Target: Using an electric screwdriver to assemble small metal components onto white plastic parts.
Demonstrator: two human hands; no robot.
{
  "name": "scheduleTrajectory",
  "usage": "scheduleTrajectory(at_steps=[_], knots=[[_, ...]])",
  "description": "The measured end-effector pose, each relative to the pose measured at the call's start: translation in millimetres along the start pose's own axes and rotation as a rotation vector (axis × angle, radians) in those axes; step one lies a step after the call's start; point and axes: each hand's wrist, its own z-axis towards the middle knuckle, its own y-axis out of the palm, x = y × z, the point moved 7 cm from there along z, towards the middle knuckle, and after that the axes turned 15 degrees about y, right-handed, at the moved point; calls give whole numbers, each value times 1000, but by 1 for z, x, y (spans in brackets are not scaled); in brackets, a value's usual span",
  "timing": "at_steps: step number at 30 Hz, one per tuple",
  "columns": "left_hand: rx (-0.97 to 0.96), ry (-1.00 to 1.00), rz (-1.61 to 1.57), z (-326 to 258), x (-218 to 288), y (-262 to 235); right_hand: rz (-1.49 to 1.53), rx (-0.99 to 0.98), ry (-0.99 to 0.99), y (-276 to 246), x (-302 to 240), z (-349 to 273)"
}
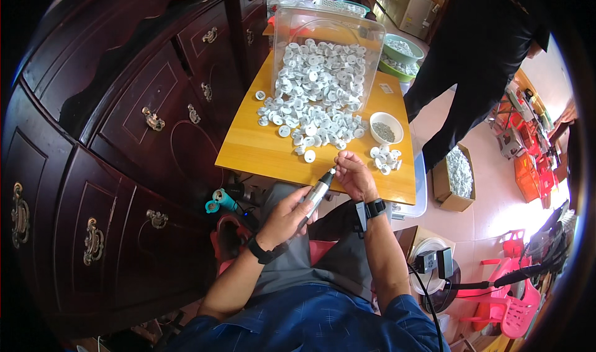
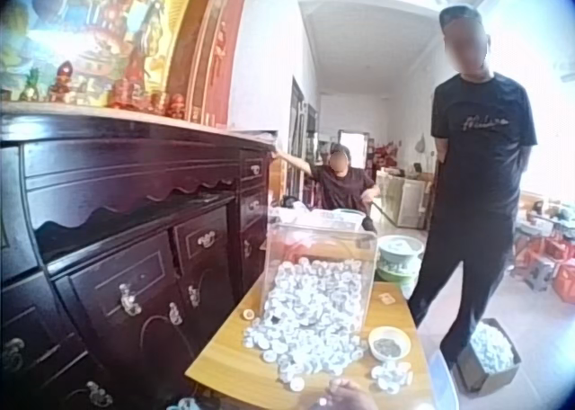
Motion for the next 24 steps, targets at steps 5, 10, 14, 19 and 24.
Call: scheduleTrajectory(at_steps=[5, 10, 14, 19, 24], knots=[[15, 38, 90, 1, -3, -4, 70, 30, -18, 7, 2, -1], [29, 406, 708, 1, 18, -2, -25, 219, -23, -2, 6, -3], [40, 301, 786, 0, 19, -2, -129, 248, 8, -5, 7, -1], [68, 324, 828, 0, 15, -9, -113, 193, 14, 11, 5, 4], [192, 341, 677, 2, 8, -28, -158, 211, -26, 17, 1, 14]])
